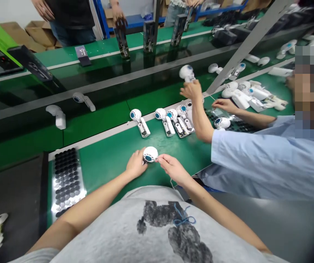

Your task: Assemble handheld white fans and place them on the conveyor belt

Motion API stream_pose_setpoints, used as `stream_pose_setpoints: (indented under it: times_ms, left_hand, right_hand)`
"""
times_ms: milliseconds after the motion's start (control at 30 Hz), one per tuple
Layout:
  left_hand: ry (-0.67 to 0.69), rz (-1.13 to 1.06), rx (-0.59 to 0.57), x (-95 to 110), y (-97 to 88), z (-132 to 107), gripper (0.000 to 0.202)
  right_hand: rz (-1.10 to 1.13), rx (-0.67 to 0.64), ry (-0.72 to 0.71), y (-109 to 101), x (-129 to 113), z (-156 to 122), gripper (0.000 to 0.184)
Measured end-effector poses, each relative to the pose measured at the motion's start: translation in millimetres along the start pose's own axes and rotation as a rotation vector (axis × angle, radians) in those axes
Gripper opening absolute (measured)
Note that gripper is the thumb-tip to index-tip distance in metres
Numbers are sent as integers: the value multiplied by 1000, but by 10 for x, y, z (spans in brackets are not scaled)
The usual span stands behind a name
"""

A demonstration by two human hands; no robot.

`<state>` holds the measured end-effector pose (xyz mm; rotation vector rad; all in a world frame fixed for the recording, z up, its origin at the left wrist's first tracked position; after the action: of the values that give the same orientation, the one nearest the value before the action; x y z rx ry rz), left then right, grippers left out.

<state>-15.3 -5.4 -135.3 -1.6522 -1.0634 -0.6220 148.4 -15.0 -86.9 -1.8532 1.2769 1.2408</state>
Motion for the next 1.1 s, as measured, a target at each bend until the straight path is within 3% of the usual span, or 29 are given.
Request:
stream_pose_setpoints:
  times_ms: [167,333,533,700,867,1100]
  left_hand:
    - [-80,-237,-129,231,5,33,20]
    - [-146,-459,-124,460,-181,-11,36]
    - [-257,-610,-179,561,-137,-62,46]
    - [-279,-675,-189,635,-84,-116,43]
    - [-259,-709,-274,711,-67,-252,35]
    - [-271,-746,-315,749,-132,-321,34]
  right_hand:
    - [-100,75,-40,-85,-130,-100,26]
    - [-277,31,-119,33,-383,-135,23]
    - [-373,-95,-193,290,-577,-107,24]
    - [-426,-101,-203,348,-577,-111,22]
    - [-431,-70,-196,298,-533,-133,22]
    - [-257,-36,-169,256,-512,-171,21]
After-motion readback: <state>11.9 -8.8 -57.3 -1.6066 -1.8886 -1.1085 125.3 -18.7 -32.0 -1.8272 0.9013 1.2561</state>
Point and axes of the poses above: each hand's wrist, its own z-axis towards the middle knuckle, its own y-axis out of the palm, x = y × z, the point moved 6 cm from there along z, towards the middle knuckle, and after that the axes turned 4 degrees about z, right-handed, at the moved point
